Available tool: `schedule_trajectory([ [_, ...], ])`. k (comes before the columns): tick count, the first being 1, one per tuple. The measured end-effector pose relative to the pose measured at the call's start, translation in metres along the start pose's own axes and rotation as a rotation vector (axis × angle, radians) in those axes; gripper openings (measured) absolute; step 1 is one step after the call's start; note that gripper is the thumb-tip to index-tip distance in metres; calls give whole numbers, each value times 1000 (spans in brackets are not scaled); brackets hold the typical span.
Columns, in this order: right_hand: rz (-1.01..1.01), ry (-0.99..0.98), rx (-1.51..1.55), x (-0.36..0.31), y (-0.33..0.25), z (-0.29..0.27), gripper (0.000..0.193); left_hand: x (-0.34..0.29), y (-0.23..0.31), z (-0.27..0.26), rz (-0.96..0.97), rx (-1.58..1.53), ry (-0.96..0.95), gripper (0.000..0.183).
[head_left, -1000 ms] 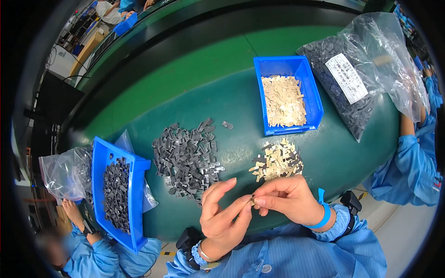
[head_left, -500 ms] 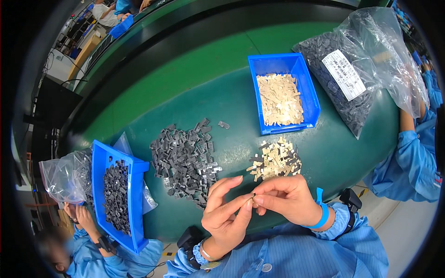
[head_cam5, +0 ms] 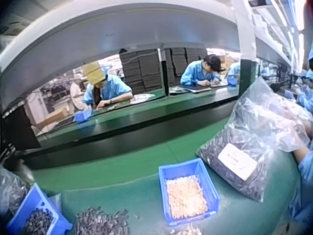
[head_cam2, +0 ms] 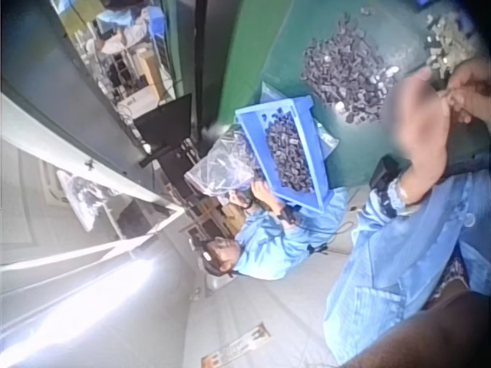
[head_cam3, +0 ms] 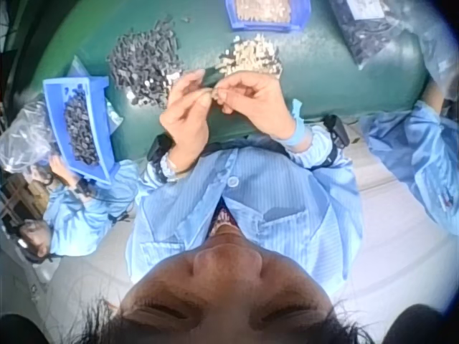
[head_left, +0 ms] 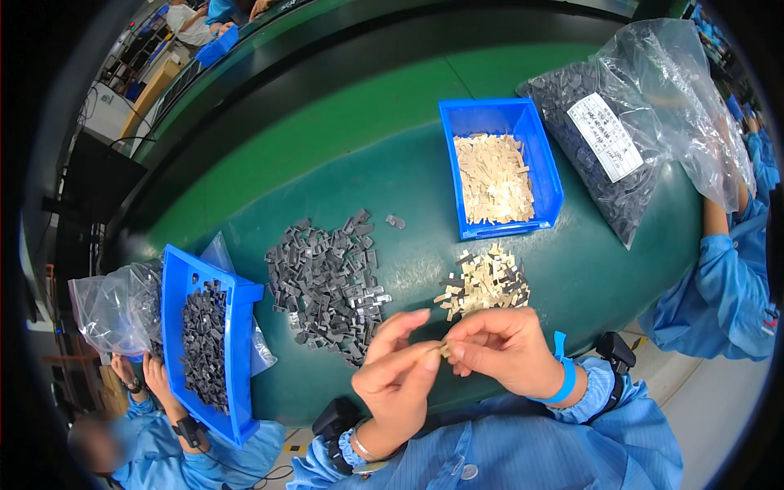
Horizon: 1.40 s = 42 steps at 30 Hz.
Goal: Manually assembling small black and white plastic components at a factory workstation.
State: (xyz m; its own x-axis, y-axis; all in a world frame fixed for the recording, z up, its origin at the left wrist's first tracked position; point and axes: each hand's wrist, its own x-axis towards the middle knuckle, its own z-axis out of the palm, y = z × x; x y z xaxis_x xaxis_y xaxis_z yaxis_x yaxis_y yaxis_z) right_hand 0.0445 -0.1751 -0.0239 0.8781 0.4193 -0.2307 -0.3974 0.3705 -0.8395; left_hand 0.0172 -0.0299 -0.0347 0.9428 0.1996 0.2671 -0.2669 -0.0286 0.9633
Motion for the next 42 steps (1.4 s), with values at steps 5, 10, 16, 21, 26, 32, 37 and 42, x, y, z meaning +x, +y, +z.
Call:
schedule_trajectory([
  [5,-605,192,-883,20,-50,-25,7,9,17,-20,-40,-128,120,12],
  [10,-827,339,-1325,47,-82,-39,8,16,20,-30,139,127,76,12],
  [16,-911,390,-1628,61,-89,-54,10,24,33,-46,426,650,-25,21],
  [21,-908,382,-1583,56,-91,-48,11,31,38,-51,688,916,-145,27],
  [26,-448,-378,-907,42,-79,-12,10,27,35,-46,894,964,-225,18],
  [32,-340,-595,-864,48,-65,-9,15,21,30,-42,948,913,-277,13],
  [37,-270,-714,-859,47,-65,-8,11,20,28,-42,985,883,-302,12],
  [42,-398,-595,-952,38,-60,-11,8,28,30,-38,983,894,-402,23],
])
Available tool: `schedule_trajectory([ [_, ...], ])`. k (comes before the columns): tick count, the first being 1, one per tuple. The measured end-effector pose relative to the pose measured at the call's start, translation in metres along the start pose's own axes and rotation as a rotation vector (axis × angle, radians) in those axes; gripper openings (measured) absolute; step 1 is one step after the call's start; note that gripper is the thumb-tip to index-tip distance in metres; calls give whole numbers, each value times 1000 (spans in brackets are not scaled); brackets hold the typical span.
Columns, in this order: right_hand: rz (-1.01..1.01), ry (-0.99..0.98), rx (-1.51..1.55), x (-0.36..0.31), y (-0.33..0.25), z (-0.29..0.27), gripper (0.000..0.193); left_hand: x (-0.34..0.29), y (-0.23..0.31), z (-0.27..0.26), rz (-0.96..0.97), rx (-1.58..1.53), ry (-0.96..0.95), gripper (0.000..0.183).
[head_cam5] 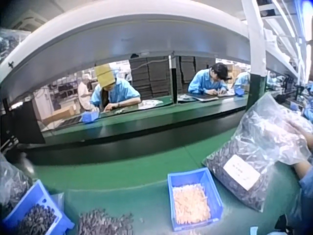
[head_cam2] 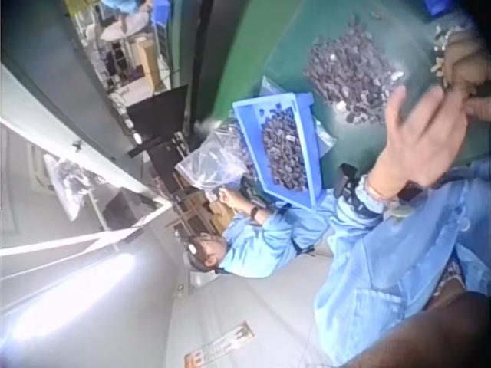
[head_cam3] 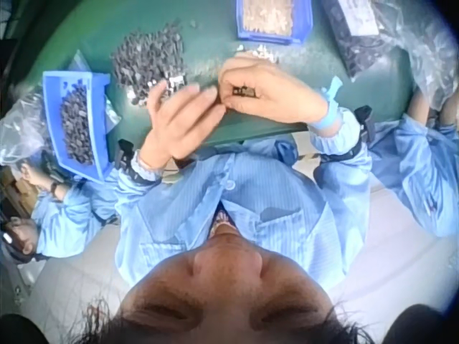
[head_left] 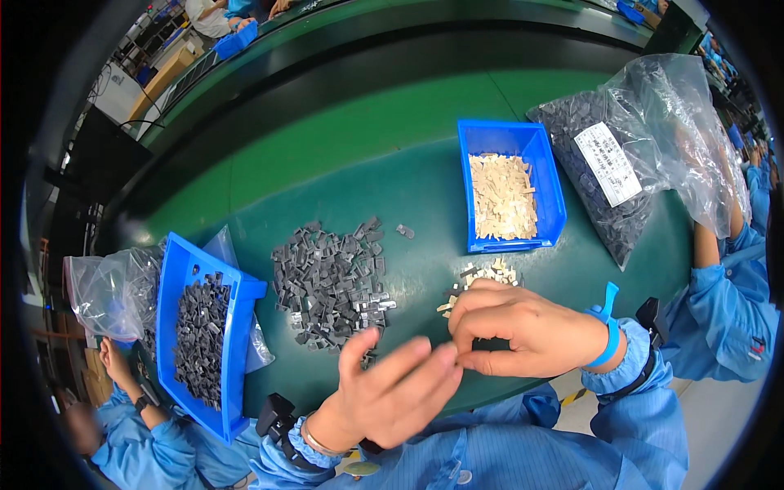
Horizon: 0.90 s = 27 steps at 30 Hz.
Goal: Manually assembling small black and white plastic components at a factory workstation.
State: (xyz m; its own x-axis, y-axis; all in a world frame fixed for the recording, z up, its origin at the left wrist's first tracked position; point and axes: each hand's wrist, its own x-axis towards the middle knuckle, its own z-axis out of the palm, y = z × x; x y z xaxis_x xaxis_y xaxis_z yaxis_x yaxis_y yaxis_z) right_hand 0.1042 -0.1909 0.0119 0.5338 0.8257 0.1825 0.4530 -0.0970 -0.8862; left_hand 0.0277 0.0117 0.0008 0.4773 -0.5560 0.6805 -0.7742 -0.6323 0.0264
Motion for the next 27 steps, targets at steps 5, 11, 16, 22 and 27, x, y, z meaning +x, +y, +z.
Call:
schedule_trajectory([
  [5,137,488,-110,-10,5,1,7,15,-40,21,-393,-43,-197,39],
  [11,134,600,-13,-16,3,12,6,31,-79,65,-440,138,-308,28],
  [16,168,652,58,-25,8,16,6,31,-79,89,-359,236,-464,12],
  [22,99,742,-52,-26,10,21,10,36,-72,73,-406,33,-268,12],
  [27,-196,827,-163,-23,-4,41,29,47,-17,8,-1042,-1097,-7,41],
])
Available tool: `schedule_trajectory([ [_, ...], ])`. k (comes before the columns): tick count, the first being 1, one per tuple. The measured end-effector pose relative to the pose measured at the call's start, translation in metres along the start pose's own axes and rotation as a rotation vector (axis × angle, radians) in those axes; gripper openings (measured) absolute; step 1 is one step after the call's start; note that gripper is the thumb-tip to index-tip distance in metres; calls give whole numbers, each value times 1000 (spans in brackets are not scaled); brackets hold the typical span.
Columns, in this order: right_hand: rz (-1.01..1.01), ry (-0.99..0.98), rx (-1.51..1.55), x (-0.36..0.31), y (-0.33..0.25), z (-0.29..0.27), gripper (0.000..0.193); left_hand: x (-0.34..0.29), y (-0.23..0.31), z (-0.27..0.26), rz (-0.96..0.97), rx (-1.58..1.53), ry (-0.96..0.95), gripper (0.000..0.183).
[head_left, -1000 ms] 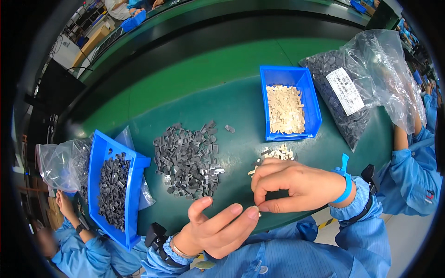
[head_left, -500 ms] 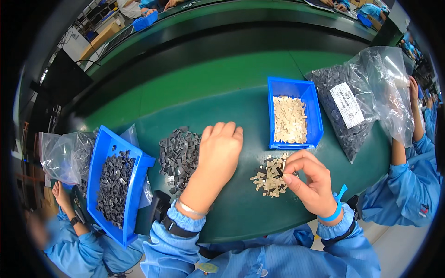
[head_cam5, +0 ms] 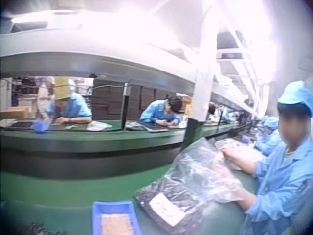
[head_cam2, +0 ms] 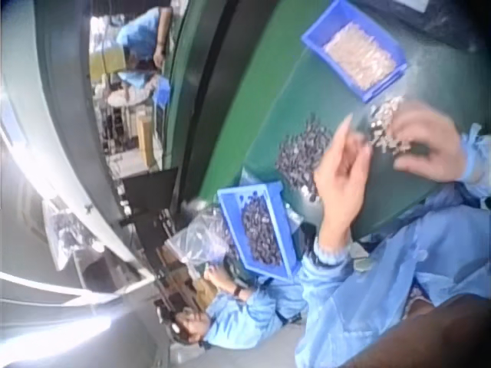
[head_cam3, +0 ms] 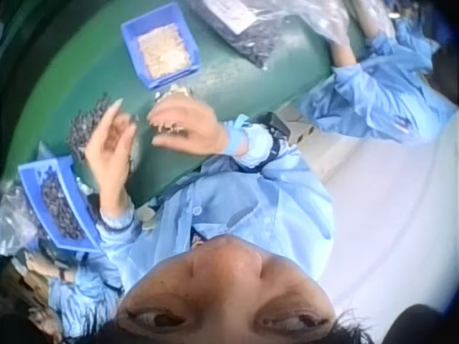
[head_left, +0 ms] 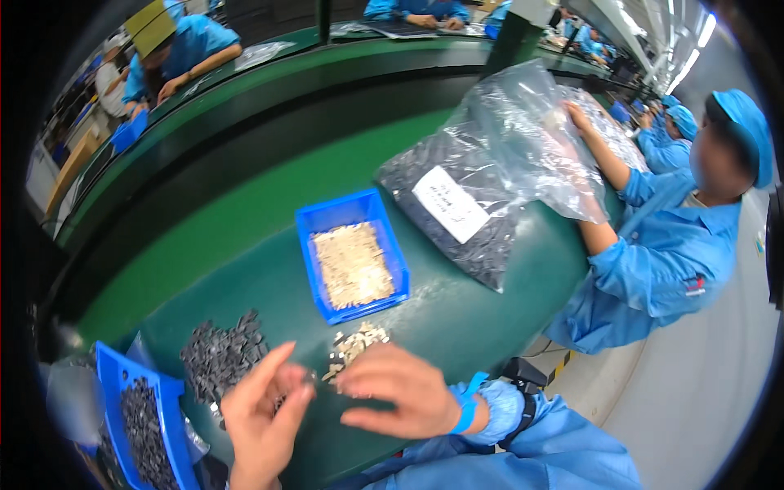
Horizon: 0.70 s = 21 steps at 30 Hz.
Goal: Manually assembling small black and white plastic components at a factory workstation.
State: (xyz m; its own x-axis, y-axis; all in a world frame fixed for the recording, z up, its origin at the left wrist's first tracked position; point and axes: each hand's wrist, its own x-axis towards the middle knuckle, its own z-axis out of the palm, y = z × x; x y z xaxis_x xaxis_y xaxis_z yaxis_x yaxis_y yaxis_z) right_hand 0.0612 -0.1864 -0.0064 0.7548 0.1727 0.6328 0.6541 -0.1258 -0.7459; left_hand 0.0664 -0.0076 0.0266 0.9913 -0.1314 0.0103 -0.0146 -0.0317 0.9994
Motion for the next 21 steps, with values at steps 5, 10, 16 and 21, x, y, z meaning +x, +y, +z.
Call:
schedule_trajectory([
  [5,-252,-88,12,-14,-3,19,29,-49,-3,12,-315,-516,27,33],
  [10,-208,-179,136,-13,-1,7,33,-56,-17,11,-445,-845,-94,36],
  [16,99,-153,336,-19,1,14,33,-64,-37,9,-415,-1025,-95,32],
  [21,174,-129,337,-22,-1,21,30,-70,-41,8,-304,-840,32,25],
])
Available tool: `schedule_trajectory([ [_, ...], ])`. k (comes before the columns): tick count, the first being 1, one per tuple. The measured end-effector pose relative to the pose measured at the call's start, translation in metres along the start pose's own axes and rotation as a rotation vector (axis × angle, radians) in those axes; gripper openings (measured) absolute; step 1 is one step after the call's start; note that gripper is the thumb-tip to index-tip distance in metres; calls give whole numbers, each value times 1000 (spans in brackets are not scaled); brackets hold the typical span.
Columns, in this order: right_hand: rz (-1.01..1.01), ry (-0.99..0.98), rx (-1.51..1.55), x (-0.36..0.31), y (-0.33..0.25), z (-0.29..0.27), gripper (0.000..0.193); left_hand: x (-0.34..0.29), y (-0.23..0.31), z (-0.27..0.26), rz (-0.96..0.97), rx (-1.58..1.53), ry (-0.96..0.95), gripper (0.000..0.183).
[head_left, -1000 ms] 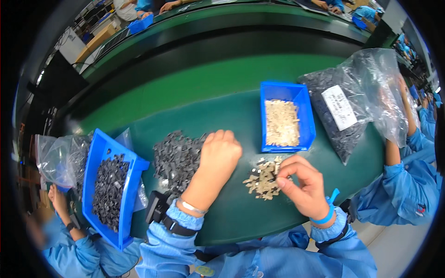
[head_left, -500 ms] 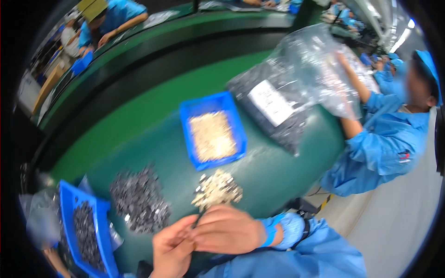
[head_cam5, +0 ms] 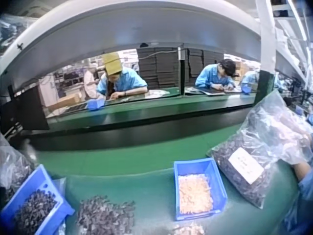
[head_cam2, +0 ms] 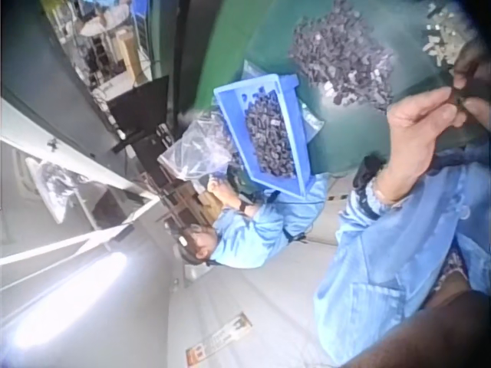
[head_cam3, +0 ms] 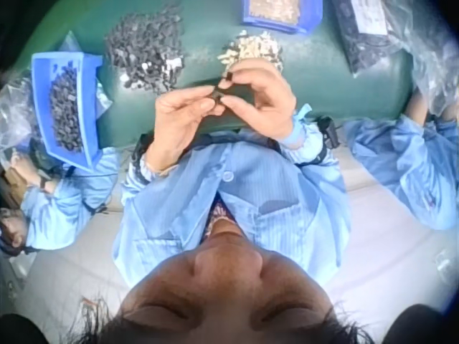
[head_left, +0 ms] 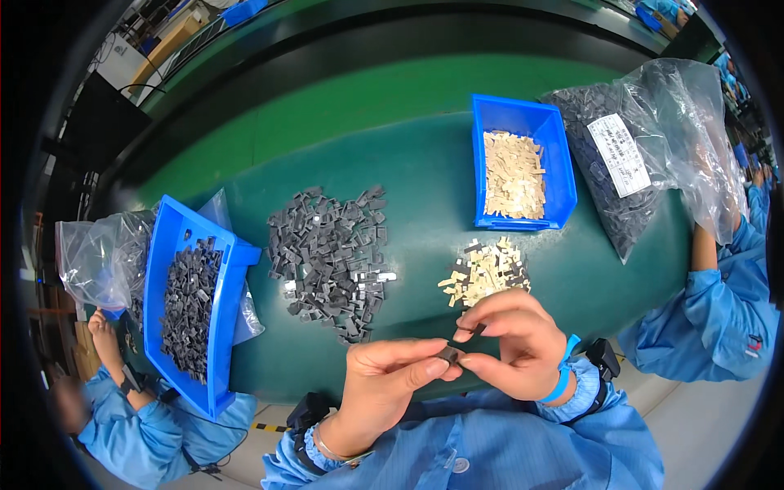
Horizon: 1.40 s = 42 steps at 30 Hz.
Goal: Manually assembling small black and white plastic components at a factory workstation.
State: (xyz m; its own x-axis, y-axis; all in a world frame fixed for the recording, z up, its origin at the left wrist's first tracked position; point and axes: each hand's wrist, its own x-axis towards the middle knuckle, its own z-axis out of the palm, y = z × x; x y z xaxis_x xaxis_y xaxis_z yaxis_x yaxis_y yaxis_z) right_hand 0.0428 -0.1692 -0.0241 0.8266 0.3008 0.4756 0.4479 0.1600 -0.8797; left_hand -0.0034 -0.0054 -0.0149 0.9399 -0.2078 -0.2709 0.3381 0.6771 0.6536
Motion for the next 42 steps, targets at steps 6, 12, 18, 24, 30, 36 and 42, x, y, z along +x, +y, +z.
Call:
schedule_trajectory([
  [6,253,148,506,-8,10,11,13,5,-6,-7,113,58,72,22],
  [12,353,154,546,-7,8,16,9,3,-2,1,121,68,134,24],
  [18,398,157,544,-5,7,18,8,4,-6,-1,300,379,106,23],
  [24,373,109,439,-2,5,15,9,3,-5,0,334,495,108,23],
  [30,378,87,383,-2,5,12,10,2,-4,1,327,527,105,23],
  [36,364,95,331,-2,4,13,11,2,-4,3,319,533,104,24],
  [42,308,101,249,-2,7,14,13,2,-4,4,316,526,116,23],
])
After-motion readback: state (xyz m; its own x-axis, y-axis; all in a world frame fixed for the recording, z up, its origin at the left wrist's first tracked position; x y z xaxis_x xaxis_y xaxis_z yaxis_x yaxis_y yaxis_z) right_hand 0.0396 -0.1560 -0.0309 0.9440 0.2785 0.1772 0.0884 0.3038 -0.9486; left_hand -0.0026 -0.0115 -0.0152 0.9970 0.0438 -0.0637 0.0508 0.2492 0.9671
